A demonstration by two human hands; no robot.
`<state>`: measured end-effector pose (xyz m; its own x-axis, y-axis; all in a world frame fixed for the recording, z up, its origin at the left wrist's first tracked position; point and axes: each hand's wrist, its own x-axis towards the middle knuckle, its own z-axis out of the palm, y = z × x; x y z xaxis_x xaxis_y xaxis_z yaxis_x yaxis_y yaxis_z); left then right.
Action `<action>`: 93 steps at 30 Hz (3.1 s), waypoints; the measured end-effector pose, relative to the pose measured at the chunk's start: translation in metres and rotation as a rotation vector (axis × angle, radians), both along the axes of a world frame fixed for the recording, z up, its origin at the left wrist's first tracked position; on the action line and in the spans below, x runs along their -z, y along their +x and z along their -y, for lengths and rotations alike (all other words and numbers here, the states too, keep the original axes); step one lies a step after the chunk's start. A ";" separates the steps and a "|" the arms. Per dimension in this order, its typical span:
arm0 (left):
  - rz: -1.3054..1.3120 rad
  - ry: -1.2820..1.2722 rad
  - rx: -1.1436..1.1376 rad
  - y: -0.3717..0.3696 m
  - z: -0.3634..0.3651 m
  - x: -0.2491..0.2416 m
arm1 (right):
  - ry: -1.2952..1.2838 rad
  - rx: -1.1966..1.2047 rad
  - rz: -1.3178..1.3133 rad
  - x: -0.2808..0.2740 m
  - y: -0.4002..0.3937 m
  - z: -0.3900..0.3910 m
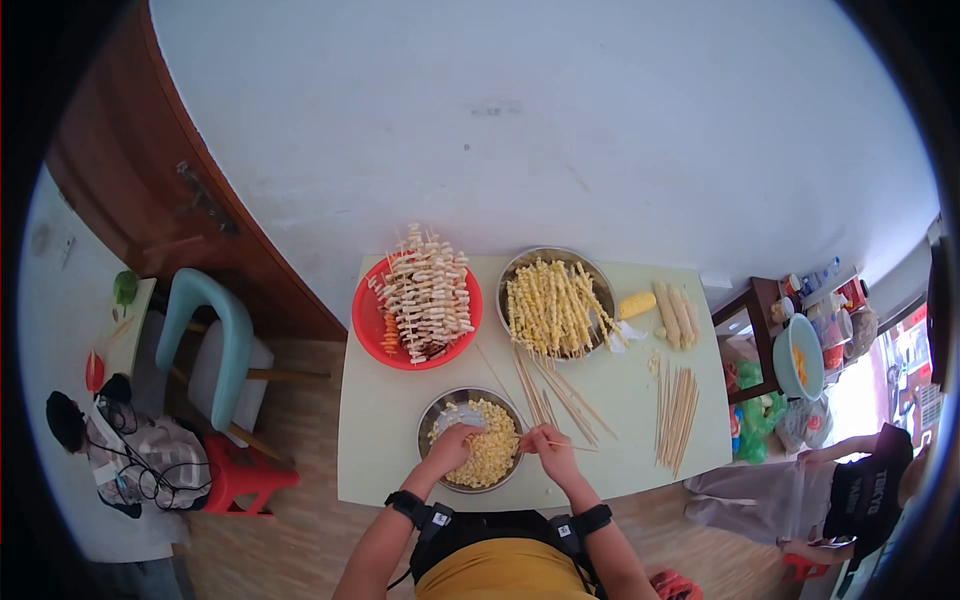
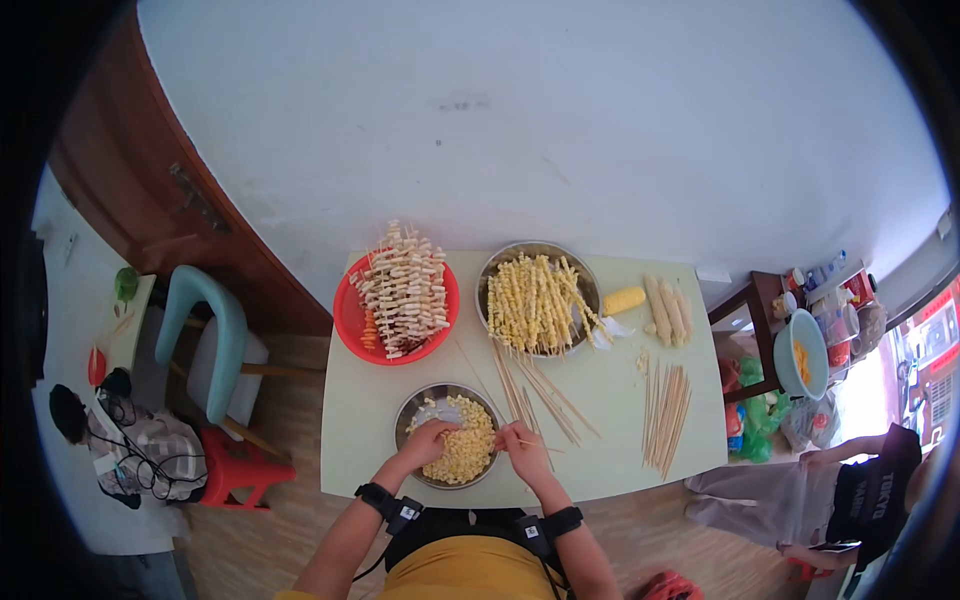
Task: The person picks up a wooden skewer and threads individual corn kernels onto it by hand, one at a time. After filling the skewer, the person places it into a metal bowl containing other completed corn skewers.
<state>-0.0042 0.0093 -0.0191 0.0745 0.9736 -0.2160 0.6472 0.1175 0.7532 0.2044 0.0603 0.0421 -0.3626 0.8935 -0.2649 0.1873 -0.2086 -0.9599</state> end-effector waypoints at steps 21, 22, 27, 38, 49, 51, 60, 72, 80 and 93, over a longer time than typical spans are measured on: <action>-0.042 0.089 -0.289 0.023 0.037 -0.028 | -0.070 0.008 -0.010 -0.005 0.003 0.035; -0.079 0.055 -0.246 0.022 0.034 -0.028 | -0.053 0.003 -0.011 -0.005 0.002 0.036; 0.011 -0.075 -0.229 0.014 0.030 -0.020 | -0.050 0.055 -0.065 -0.012 0.007 0.033; 0.163 0.050 -0.401 0.011 0.031 0.011 | -0.094 0.070 -0.114 -0.012 0.010 0.036; -0.188 0.153 -0.330 0.028 0.009 -0.012 | -0.101 0.056 -0.078 -0.007 0.010 0.041; -0.196 0.198 -0.337 0.025 0.011 -0.010 | -0.092 0.049 -0.088 -0.010 0.011 0.040; 0.911 -0.178 -0.653 0.017 0.017 -0.024 | 0.062 -0.007 -0.149 -0.036 -0.008 0.043; 0.797 -0.119 -0.612 0.017 0.023 -0.020 | 0.143 -0.031 -0.043 -0.048 -0.015 0.046; 0.773 -0.036 -0.639 0.021 0.028 -0.023 | 0.276 -0.087 0.118 -0.044 -0.016 0.050; 0.671 0.098 -0.704 0.022 0.032 -0.024 | 0.572 -0.166 0.230 -0.055 -0.031 0.054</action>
